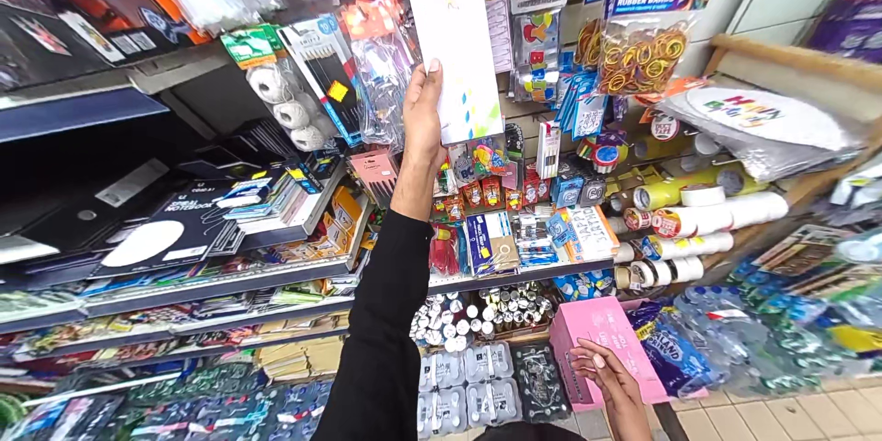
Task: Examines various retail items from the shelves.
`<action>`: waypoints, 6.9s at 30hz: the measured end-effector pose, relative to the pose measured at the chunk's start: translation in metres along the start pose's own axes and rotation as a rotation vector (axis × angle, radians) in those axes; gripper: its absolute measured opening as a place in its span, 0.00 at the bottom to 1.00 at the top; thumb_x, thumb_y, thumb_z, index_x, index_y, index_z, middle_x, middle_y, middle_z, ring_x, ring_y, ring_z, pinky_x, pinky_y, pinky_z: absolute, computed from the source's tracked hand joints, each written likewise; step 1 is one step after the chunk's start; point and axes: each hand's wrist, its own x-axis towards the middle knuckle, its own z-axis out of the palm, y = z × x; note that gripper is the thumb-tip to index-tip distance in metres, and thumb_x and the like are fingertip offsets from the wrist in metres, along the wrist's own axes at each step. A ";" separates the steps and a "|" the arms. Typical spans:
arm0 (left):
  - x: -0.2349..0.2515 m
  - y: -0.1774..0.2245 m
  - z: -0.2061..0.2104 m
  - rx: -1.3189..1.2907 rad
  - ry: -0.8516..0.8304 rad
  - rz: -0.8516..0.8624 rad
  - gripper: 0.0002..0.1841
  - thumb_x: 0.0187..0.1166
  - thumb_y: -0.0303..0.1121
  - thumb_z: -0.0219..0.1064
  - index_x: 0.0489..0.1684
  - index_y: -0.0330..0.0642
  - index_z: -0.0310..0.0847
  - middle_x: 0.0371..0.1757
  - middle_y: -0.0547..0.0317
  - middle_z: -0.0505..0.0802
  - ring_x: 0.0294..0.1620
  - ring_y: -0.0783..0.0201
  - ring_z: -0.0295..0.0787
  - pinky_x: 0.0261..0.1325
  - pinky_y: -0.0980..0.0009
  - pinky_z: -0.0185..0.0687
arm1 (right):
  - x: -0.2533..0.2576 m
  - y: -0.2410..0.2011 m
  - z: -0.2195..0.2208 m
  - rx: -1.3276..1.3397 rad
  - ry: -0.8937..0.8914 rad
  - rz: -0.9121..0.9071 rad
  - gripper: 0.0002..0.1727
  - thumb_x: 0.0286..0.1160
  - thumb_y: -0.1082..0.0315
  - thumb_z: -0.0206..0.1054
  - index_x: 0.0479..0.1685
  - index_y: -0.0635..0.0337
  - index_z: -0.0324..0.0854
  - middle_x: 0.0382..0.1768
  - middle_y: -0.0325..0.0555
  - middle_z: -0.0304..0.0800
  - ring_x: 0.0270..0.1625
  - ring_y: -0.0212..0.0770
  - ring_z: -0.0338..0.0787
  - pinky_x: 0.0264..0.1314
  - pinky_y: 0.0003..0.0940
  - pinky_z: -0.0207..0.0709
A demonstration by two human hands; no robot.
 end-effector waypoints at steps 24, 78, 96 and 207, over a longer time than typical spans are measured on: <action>-0.373 -0.113 -0.022 -0.005 0.145 -0.410 0.24 0.96 0.40 0.38 0.78 0.29 0.62 0.57 0.44 0.89 0.54 0.55 0.92 0.57 0.57 0.92 | 0.063 -0.021 0.116 0.070 -0.200 -0.100 0.28 0.96 0.59 0.41 0.82 0.71 0.64 0.66 0.57 0.84 0.66 0.45 0.87 0.70 0.41 0.84; -0.378 -0.121 -0.024 -0.038 0.207 -0.492 0.29 0.96 0.47 0.34 0.79 0.32 0.64 0.60 0.44 0.90 0.58 0.55 0.92 0.62 0.56 0.91 | 0.059 -0.012 0.115 0.139 -0.164 -0.039 0.27 0.96 0.59 0.41 0.82 0.70 0.65 0.67 0.59 0.84 0.67 0.49 0.87 0.71 0.45 0.83; -0.378 -0.120 -0.023 -0.051 0.218 -0.495 0.30 0.96 0.47 0.34 0.80 0.31 0.64 0.60 0.43 0.90 0.59 0.55 0.91 0.63 0.56 0.90 | 0.057 -0.015 0.117 0.128 -0.159 -0.028 0.27 0.96 0.59 0.40 0.82 0.69 0.65 0.67 0.58 0.84 0.67 0.47 0.87 0.71 0.43 0.84; -0.450 -0.126 -0.105 0.149 0.363 -0.488 0.30 0.88 0.37 0.57 0.88 0.35 0.58 0.79 0.42 0.81 0.77 0.45 0.79 0.76 0.48 0.79 | 0.062 0.016 0.041 0.030 -0.070 0.025 0.37 0.91 0.42 0.45 0.75 0.69 0.74 0.60 0.66 0.88 0.59 0.58 0.91 0.59 0.48 0.88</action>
